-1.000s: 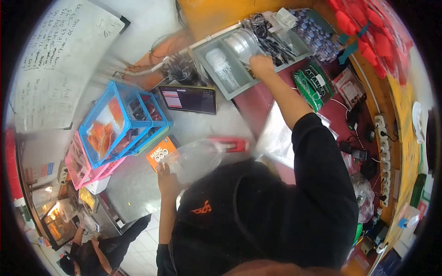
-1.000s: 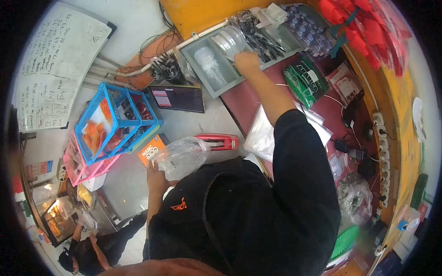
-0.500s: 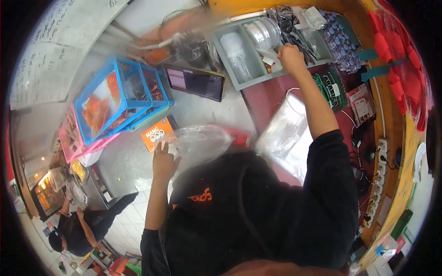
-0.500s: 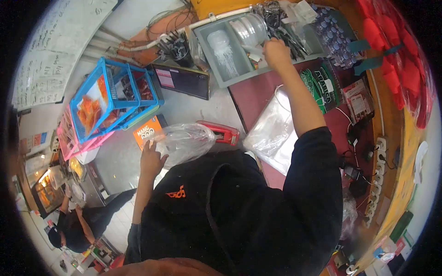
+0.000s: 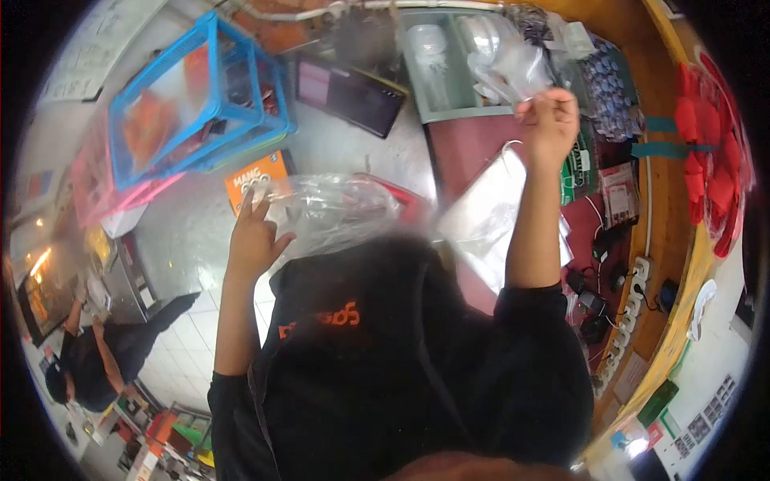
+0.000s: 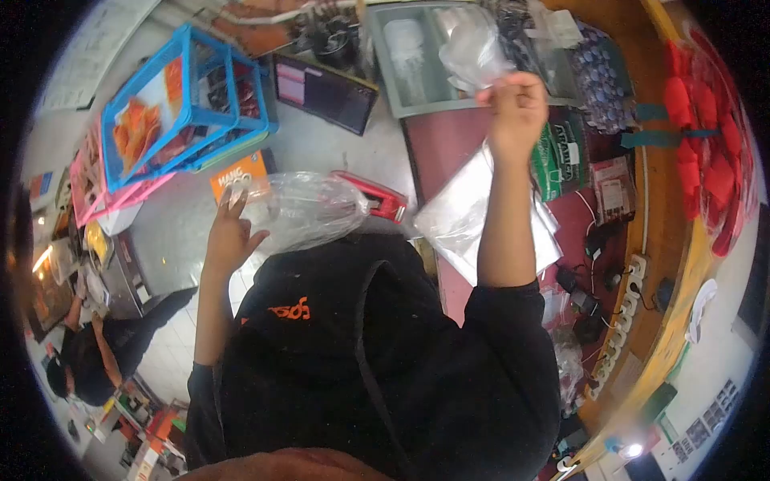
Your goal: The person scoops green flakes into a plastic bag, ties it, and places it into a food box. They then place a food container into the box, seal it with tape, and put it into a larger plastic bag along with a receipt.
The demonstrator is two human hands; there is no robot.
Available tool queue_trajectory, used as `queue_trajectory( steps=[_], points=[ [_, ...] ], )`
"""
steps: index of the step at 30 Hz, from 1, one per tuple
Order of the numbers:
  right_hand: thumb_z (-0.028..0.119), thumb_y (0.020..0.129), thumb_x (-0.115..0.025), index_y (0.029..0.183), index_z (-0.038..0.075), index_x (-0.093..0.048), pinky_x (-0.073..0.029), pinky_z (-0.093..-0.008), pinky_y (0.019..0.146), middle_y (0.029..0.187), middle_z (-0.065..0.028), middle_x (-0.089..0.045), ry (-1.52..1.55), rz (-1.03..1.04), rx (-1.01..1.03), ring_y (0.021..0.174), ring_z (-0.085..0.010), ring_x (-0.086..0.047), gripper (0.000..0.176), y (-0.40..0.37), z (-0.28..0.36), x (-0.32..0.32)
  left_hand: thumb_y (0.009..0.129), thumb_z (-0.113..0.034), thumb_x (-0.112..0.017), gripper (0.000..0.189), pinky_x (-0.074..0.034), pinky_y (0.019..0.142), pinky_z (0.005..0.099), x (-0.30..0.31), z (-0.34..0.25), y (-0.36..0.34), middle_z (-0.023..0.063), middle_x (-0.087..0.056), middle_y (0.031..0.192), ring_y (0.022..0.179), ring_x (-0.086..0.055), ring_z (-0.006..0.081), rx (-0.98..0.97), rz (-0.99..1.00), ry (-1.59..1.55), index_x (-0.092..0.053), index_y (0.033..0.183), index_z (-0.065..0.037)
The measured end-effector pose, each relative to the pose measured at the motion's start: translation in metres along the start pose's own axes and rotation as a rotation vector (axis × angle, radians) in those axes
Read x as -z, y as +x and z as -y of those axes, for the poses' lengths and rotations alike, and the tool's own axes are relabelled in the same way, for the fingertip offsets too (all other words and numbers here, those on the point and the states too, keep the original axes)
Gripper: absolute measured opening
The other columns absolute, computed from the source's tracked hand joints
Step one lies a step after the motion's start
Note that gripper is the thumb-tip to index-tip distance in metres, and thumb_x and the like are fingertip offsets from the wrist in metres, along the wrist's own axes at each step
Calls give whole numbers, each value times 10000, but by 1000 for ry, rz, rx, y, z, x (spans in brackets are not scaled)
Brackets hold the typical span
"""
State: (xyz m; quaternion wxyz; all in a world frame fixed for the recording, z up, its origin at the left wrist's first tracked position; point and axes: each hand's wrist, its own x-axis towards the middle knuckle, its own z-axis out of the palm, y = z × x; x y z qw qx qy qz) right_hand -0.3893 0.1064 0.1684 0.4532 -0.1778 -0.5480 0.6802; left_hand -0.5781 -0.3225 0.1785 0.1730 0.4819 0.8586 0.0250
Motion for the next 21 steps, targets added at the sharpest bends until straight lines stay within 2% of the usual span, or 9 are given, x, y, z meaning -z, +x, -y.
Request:
queue_trajectory(
  steps=[3,5,7,9,13,15,16,17,21],
  points=[
    [85,863,-588,978,32,-592,-488,-249,678,901,-64,-651,193,282,-359,768,-120,-606,127,-64,-36,-77,685,-288,-760,338,-329,1038,452,11,1,-4,168,-453,1359,1329,-281,414,-28,-30,-32,-633,584,8],
    [188,826,-628,951,15,-648,-470,-304,784,913,-67,-659,88,738,-377,868,-153,-596,214,-108,-60,-135,692,-232,-761,349,-326,1038,451,22,-1,-10,150,-448,1374,1346,-254,413,-106,-63,-274,-554,532,-1],
    [185,832,-597,939,24,-669,-478,-354,808,925,-119,-669,-210,1220,-458,887,-208,-620,206,-149,-87,-199,699,-206,-760,390,-299,1049,454,35,-8,-24,146,-434,1390,1356,-233,420,-167,-111,-378,-474,525,-4],
    [148,837,-551,1067,57,-643,-463,-411,855,1027,-177,-641,-919,1525,-216,976,-282,-609,263,-194,-118,-243,706,-179,-759,444,-272,1061,457,52,-4,-40,141,-421,1406,1365,-212,427,-246,-163,-488,-395,518,-7],
    [126,834,-516,1200,82,-570,-441,-448,890,1140,-193,-593,-1181,1514,-151,1068,-321,-565,373,-239,-128,-288,714,-150,-744,389,-332,1030,436,61,38,-88,131,-455,1378,1335,-273,433,-200,-286,-386,-445,521,6],
    [99,832,-562,1264,83,-507,-431,-410,943,1263,-117,-541,-881,1488,-24,1185,-287,-500,436,-236,-105,-304,705,-153,-751,392,-325,1034,441,43,89,-119,152,-439,1386,1328,-276,448,4,-306,-273,-452,508,6],
    [96,840,-569,1256,86,-516,-425,-393,947,1244,-109,-554,-556,1455,-221,1169,-263,-510,419,-219,-89,-312,705,-153,-751,392,-325,1034,441,33,115,-136,152,-439,1386,1328,-276,448,10,-307,-284,-452,508,6],
    [92,849,-575,1248,88,-526,-420,-376,950,1225,-100,-567,-233,1391,-407,1153,-240,-521,403,-199,-80,-315,705,-161,-753,398,-311,1042,447,22,142,-153,161,-428,1391,1329,-269,450,93,-297,-251,-454,500,4],
    [73,764,-657,1175,87,-585,-424,-373,938,1132,-131,-605,-476,868,-185,1055,-270,-560,418,-163,-147,-300,709,-193,-750,424,-246,1076,460,-32,238,-201,167,-394,1413,1347,-232,444,290,-258,-227,-448,484,2]
  ],
)
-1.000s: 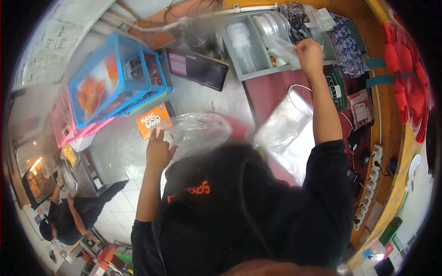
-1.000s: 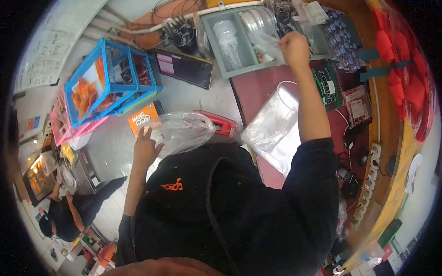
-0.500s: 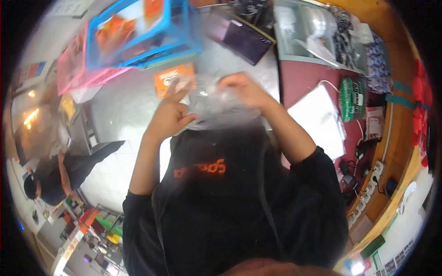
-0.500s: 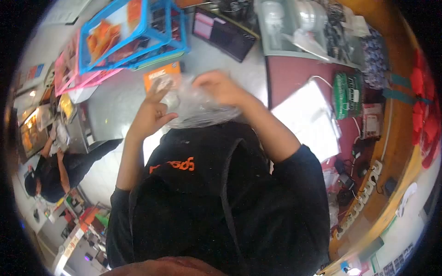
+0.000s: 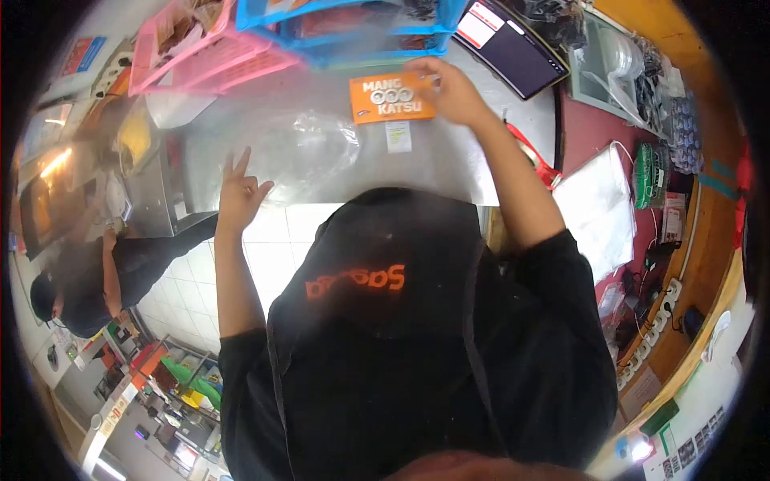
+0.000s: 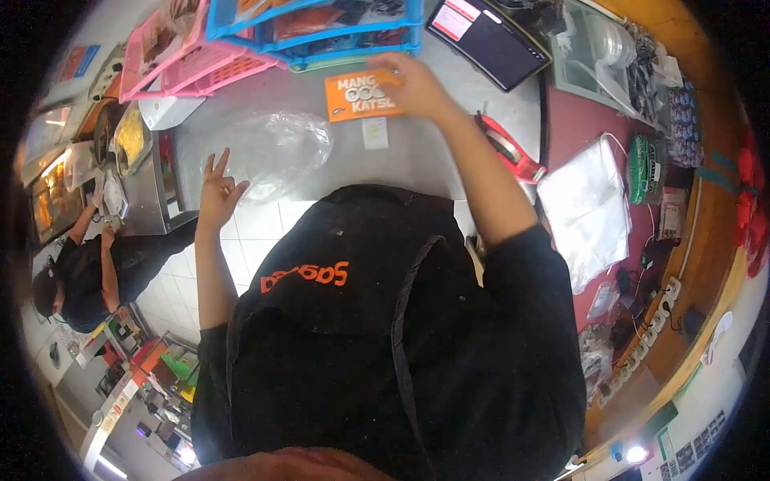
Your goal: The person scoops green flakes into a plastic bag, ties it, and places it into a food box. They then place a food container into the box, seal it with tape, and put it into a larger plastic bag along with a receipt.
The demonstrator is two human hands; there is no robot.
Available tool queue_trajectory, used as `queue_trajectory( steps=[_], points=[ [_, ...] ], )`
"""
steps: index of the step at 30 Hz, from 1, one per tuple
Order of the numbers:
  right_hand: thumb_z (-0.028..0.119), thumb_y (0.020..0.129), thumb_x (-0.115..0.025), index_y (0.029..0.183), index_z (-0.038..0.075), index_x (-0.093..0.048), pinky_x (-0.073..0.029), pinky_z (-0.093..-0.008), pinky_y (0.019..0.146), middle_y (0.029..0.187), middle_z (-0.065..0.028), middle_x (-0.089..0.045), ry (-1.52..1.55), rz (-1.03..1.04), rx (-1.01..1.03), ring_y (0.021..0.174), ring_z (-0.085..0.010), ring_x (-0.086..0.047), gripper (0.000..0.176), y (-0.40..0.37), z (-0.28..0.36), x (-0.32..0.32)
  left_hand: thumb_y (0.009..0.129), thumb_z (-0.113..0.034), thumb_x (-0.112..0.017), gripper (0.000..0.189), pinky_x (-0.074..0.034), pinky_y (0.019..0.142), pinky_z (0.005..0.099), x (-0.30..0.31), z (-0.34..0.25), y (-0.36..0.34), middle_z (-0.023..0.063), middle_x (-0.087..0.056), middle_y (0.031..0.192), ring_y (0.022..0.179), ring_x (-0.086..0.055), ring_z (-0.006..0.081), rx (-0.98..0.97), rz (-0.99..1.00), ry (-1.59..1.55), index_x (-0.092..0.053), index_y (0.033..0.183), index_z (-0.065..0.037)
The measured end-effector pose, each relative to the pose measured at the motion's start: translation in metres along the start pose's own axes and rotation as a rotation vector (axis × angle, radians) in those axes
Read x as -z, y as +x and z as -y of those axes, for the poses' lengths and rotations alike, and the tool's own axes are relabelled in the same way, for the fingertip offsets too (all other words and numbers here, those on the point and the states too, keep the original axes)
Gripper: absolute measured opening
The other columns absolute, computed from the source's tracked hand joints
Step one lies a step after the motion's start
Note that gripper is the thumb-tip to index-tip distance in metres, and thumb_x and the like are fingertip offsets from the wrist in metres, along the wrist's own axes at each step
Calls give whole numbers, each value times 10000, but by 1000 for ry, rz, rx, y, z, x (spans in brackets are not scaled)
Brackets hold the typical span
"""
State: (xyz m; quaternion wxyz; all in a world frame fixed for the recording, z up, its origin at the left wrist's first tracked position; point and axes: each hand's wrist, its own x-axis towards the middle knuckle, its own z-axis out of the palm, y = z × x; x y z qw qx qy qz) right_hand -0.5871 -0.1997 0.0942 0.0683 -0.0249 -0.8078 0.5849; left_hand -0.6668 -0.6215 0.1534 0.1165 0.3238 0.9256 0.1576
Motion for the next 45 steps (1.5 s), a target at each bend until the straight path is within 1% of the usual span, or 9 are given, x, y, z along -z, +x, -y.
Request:
queue_trajectory(
  steps=[8,15,19,25,31,35,39,41,45],
  points=[
    [204,575,-794,1414,264,-303,-287,-546,1036,1380,-91,-355,-1125,189,-65,1281,-310,-325,973,7,-53,-63,728,-199,-733,304,-182,1086,517,2,43,5,136,-443,1389,1334,-303,373,45,74,317,-518,565,-58],
    [257,534,-803,1408,290,-297,-338,-574,983,1266,-106,-412,-1073,258,-239,1226,-321,-368,1010,16,-38,-72,728,-127,-702,127,-463,749,411,-52,-34,43,92,-630,907,864,-599,289,-475,-431,-234,-598,792,-93],
    [253,538,-781,1397,277,-318,-404,-513,933,1224,-131,-439,-922,53,-258,1158,-348,-407,976,5,-38,-71,818,-390,-600,400,-471,811,434,-154,-80,83,185,-640,974,928,-611,337,-19,443,-195,-635,910,-2],
    [252,504,-805,1384,107,-332,-401,-450,941,1207,-210,-480,-790,-188,-148,1098,-366,-452,1009,-45,-15,-48,820,-457,-580,499,-494,796,400,-174,-123,142,230,-646,995,934,-639,296,380,698,-374,-672,877,30],
    [32,505,-812,1310,-103,-310,-431,-359,937,1235,-201,-489,-162,-459,-357,1098,-246,-536,958,-78,10,-53,788,-457,-612,459,-500,763,404,-225,-121,158,188,-666,955,912,-644,301,374,413,-426,-684,832,-6],
    [-97,563,-734,1373,-48,-177,-443,-335,938,1217,-172,-487,219,-445,-394,1081,-236,-538,985,-98,40,-48,795,-421,-618,375,-487,733,435,-154,-121,115,156,-664,831,784,-638,323,-32,460,-369,-681,857,-56],
    [-13,593,-761,1424,10,-56,-407,-362,966,1260,-166,-399,146,-352,-372,1127,-238,-488,1090,-102,74,-48,794,-306,-663,241,-442,566,399,-42,-80,26,104,-583,674,641,-579,309,-205,46,-507,-592,744,-81],
    [11,605,-766,1435,43,-26,-400,-367,970,1277,-170,-385,248,-271,-326,1136,-246,-482,1112,-99,81,-61,672,-77,-740,265,-379,520,362,-35,-26,-27,76,-471,622,563,-481,275,-310,-524,-440,-478,710,-64],
    [140,643,-792,1448,130,72,-335,-394,1023,1362,-183,-295,421,129,-297,1255,-288,-371,1181,-67,110,-107,680,-238,-787,698,-381,870,410,-71,29,-103,190,-411,1140,1040,-444,313,384,-487,-379,-359,1167,19]
  ],
)
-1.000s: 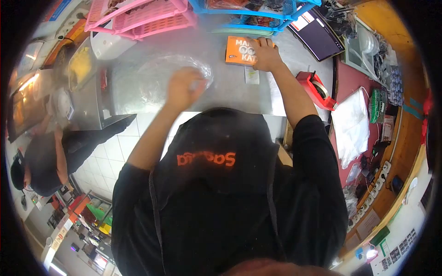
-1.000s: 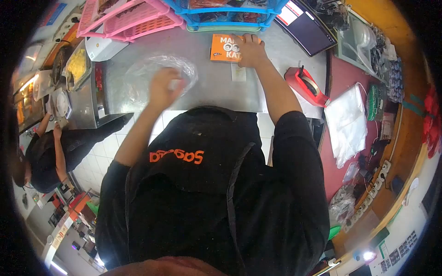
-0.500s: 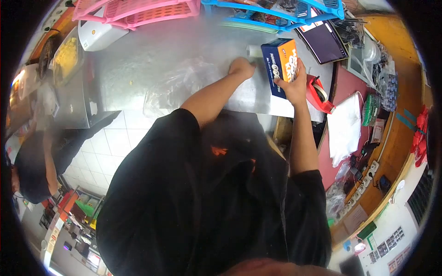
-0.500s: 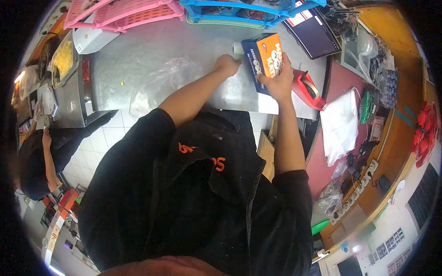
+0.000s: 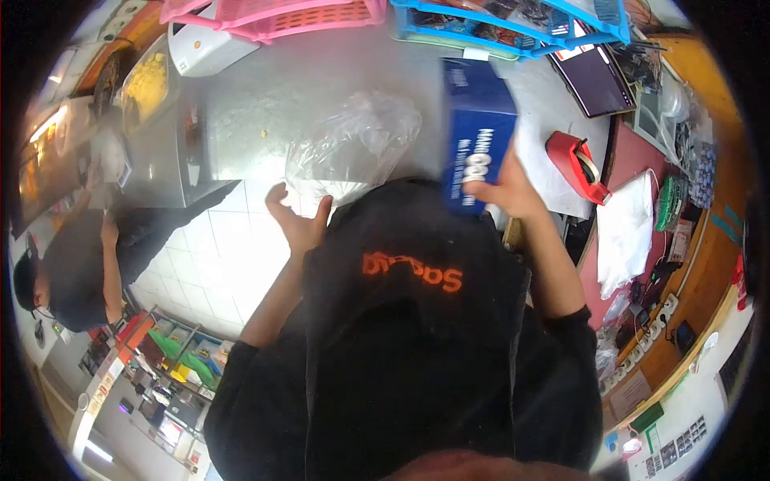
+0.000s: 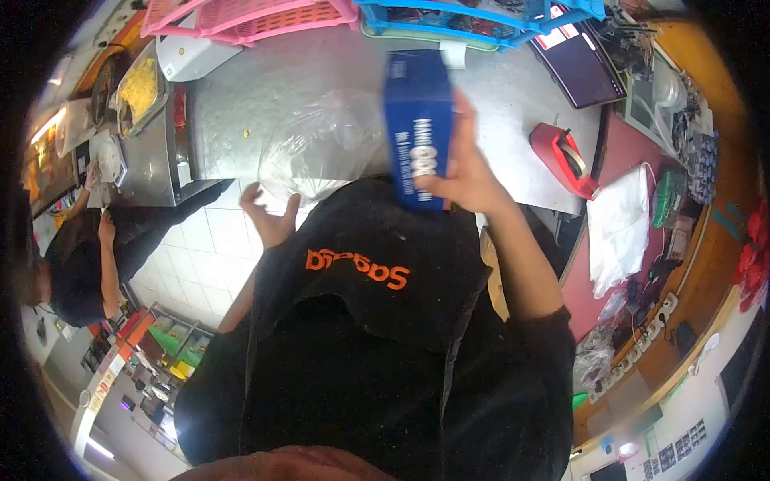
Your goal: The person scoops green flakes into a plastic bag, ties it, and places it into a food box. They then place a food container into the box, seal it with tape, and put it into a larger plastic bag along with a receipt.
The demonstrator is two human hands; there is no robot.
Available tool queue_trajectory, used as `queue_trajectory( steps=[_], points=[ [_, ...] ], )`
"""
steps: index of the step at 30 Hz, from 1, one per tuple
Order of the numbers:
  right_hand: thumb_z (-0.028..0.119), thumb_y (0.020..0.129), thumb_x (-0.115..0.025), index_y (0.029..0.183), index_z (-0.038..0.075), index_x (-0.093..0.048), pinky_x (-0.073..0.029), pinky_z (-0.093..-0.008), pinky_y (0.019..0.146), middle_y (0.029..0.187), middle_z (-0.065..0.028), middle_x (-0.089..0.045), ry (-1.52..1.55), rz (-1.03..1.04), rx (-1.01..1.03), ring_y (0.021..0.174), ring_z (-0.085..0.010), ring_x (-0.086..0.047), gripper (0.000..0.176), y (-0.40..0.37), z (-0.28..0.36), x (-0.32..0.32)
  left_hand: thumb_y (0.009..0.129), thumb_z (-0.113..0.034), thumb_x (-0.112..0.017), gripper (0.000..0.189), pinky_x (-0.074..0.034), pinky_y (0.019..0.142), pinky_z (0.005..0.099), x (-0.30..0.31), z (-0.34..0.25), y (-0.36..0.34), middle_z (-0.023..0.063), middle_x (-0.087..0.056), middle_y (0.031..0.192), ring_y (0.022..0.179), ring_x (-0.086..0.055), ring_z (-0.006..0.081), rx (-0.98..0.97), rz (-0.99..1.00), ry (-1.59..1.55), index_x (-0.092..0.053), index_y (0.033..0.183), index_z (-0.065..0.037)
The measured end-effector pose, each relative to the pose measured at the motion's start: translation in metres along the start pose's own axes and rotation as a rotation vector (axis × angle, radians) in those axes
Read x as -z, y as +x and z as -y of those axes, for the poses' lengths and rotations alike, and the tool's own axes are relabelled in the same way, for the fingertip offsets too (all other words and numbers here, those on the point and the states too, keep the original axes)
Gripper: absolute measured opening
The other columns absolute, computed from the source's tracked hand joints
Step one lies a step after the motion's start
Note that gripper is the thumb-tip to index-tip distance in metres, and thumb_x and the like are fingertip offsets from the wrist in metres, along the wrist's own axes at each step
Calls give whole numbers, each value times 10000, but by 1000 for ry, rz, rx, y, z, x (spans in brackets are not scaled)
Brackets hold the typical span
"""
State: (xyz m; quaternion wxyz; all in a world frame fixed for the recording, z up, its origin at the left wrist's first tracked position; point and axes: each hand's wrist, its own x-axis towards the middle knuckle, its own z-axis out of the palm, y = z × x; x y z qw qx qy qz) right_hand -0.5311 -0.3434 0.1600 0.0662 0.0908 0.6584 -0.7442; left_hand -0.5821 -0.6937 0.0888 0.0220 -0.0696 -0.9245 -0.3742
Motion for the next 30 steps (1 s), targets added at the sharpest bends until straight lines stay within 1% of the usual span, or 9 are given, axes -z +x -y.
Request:
queue_trajectory(
  steps=[2,5,9,12,18,23,25,27,30],
  points=[
    [181,632,-804,1442,117,82,-292,-405,1055,1380,-194,-271,-88,204,57,1310,-301,-300,1201,31,-5,-29,773,-389,-726,882,-363,932,397,-11,16,-12,214,-395,1225,1091,-435,327,443,213,-202,-215,1326,71],
    [210,588,-812,1434,71,10,-291,-428,1059,1339,-224,-301,-218,325,356,1289,-328,-318,1188,81,-40,-86,935,-332,-494,383,-419,654,386,-32,23,5,174,-562,750,720,-553,257,309,214,-227,-539,941,49],
    [224,615,-803,1428,33,-32,-238,-377,1079,1363,-200,-258,-308,412,431,1310,-305,-272,1137,128,-62,-122,968,-297,-413,485,-311,487,401,-16,14,32,104,-451,522,509,-421,206,250,47,-189,-466,605,22],
    [186,579,-801,1423,50,-134,-316,-403,1016,1222,-202,-344,-458,331,670,1149,-355,-378,1084,148,-64,-124,977,-357,-377,525,-299,485,357,2,30,46,44,-420,527,512,-388,162,466,72,-465,-450,581,-20],
    [201,547,-794,1419,176,-279,-408,-442,937,1215,-187,-396,-889,454,750,1133,-378,-424,1013,161,-88,-110,968,-441,-372,508,-321,511,293,31,21,85,-1,-424,578,544,-386,111,718,54,-562,-509,663,-59],
    [194,663,-747,1448,238,-227,-390,-432,979,1276,-188,-373,-1391,556,438,1189,-363,-395,943,128,-55,-136,948,-289,-451,373,-353,504,311,21,4,86,70,-488,616,558,-423,129,573,103,-366,-554,734,-1],
    [194,723,-709,1454,258,-224,-409,-424,979,1295,-188,-368,-1578,593,253,1205,-375,-394,879,126,-56,-142,934,-251,-455,325,-368,493,316,30,-18,90,101,-495,624,566,-442,129,-63,-119,-83,-564,781,14],
    [188,785,-658,1462,277,-190,-413,-383,979,1374,-170,-311,-1441,550,23,1203,-327,-422,828,128,-86,-135,933,-225,-481,268,-314,447,261,55,-42,98,-4,-453,605,515,-407,77,556,23,-875,-563,754,-43],
    [267,816,-647,1439,183,-265,-379,-407,1000,1346,-178,-403,-1579,473,164,1223,-341,-408,736,121,-91,-111,933,-230,-494,267,-268,440,232,49,-38,104,-48,-424,612,503,-364,44,583,30,-932,-536,720,-75]
  ],
)
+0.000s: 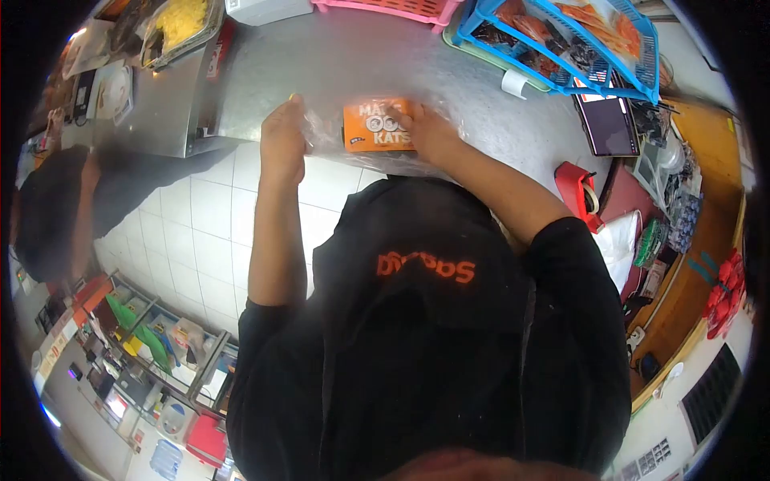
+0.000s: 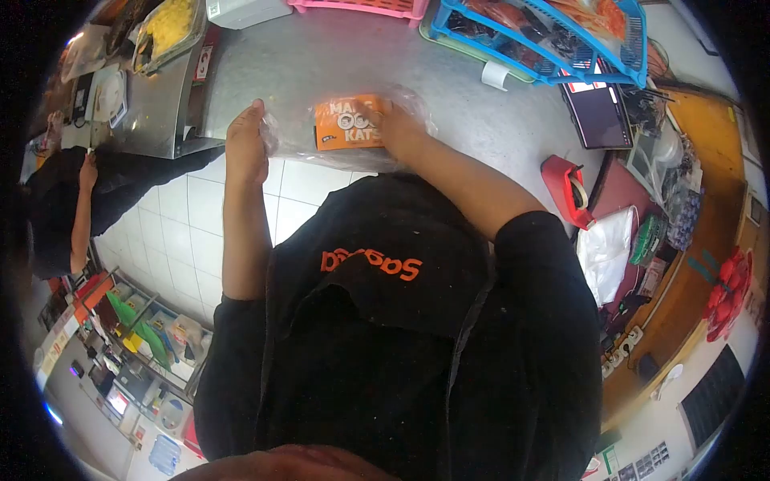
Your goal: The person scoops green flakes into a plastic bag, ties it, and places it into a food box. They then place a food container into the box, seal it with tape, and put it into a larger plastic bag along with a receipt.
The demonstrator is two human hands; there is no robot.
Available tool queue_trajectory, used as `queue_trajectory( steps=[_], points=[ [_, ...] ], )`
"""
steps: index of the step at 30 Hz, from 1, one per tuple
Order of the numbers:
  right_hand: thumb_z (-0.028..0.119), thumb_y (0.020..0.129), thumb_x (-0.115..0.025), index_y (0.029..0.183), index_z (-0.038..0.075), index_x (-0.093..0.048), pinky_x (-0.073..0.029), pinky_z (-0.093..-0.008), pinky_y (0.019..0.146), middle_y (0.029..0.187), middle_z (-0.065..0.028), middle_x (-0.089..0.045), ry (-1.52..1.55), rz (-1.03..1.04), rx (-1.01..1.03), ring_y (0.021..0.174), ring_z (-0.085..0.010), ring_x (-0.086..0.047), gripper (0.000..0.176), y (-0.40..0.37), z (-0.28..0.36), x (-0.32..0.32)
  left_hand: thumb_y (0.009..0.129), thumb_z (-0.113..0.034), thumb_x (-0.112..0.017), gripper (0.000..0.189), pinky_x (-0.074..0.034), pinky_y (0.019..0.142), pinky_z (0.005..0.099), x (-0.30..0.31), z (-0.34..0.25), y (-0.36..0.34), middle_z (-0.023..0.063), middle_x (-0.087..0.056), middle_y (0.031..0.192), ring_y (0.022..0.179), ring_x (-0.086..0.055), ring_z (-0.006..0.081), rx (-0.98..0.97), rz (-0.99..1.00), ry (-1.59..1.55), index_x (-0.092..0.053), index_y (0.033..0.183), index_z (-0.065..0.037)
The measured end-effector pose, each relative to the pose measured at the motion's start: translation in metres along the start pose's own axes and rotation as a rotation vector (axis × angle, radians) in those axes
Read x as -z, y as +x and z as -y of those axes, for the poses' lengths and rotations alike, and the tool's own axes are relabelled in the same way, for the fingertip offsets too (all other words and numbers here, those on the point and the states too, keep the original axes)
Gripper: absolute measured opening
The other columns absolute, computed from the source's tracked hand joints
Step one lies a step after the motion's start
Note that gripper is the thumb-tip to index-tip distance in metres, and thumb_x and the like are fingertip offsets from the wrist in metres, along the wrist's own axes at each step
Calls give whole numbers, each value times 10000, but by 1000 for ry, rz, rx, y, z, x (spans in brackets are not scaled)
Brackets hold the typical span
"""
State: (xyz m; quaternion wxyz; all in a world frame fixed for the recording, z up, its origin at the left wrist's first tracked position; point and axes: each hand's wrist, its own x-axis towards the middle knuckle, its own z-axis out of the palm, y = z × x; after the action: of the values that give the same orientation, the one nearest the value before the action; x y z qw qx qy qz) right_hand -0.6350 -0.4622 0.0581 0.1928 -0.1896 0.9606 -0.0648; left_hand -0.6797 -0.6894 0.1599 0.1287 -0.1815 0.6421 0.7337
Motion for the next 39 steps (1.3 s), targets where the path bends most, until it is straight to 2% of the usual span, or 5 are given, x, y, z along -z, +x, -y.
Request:
queue_trajectory(
  steps=[7,12,21,31,39],
  points=[
    [187,863,-557,1124,62,-607,-456,-403,896,1027,-143,-638,-230,410,-110,1072,-291,-559,294,-42,-14,123,931,-237,-508,298,-240,427,236,9,14,14,-56,-394,587,486,-328,42,-18,-14,151,-512,670,-91],
    [68,834,-548,984,37,-627,-488,-297,720,870,-80,-640,1101,102,-49,801,-177,-615,172,-58,-75,165,924,-220,-526,259,-269,461,218,12,12,8,-55,-412,580,507,-360,41,-40,61,103,-562,717,-69],
    [107,734,-660,923,94,-626,-459,-457,804,1083,-91,-595,-98,-550,-827,1071,-274,-521,192,-55,-182,-24,899,-112,-547,284,-386,879,285,32,-4,-18,75,-531,1192,1061,-483,164,-489,-62,326,-536,1168,-20],
    [62,830,-630,1061,-8,-559,-498,-254,604,953,-96,-663,1973,-1109,-166,710,-132,-634,252,-87,-96,83,842,-130,-596,666,-361,929,371,-52,-37,-90,160,-572,1093,1045,-516,229,-805,517,619,-196,1358,0],
    [47,840,-628,1183,-36,-494,-528,-301,751,1004,-149,-655,2117,-718,273,893,-209,-654,377,-206,17,188,813,-380,-670,883,-376,955,398,-158,-73,-123,243,-440,1306,1171,-476,330,-1364,936,94,-189,1436,20]
  ],
)
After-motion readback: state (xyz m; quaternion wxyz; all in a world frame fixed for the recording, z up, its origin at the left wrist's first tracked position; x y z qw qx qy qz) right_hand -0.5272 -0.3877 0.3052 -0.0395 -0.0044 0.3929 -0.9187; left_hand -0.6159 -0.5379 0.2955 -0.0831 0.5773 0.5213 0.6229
